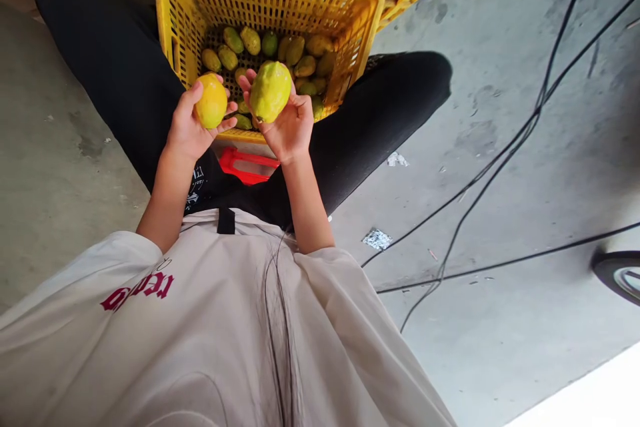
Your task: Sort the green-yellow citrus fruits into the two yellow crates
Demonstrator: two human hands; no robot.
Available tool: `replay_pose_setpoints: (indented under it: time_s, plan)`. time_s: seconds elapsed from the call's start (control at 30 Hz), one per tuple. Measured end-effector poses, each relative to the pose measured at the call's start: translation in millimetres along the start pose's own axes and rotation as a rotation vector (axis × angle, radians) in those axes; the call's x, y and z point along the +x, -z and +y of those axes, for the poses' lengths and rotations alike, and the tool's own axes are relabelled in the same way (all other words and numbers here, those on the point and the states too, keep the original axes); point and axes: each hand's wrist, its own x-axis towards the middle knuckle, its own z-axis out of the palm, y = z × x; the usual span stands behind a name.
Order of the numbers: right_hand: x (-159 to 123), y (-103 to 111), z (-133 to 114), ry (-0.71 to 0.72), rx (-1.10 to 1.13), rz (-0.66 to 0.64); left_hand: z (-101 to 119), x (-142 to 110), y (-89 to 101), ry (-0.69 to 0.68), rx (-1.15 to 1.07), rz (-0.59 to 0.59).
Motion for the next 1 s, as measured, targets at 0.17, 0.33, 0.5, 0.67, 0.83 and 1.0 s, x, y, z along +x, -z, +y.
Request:
replay_pose_setpoints:
  time_s: [0.17,0.33,0.5,0.67,0.83,1.0]
  plan:
    - [1.7,6.1,2.3,-0.043,-0.062,0.016,1.0,-0.1,-2.0,0.003,-0.025,-0.001]
    - [5.4,15.3,6.6,-0.018,-0.133,0.061,7.5,-2.8,-6.8,0.012,-0.066,-0.036]
    - [4.3,11.8,5.8,0.037,-0.060,-0.055,7.0,-4.9,-8.6,-0.023,-0.018,-0.048]
    - [6.2,12.5,7.2,0.074,-0.037,-0.103,2.2,-5.5,-7.0,-0.103,0.016,-0.019]
    - [10.7,24.2,10.0,0.053,-0.155,-0.080,5.6,-6.7,-8.2,-0.093,-0.025,0.043]
    - [7.5,27.5,6.8,0.051,-0.253,-0.028,9.9,-8.1,-13.9,-0.121,-0.089,0.104]
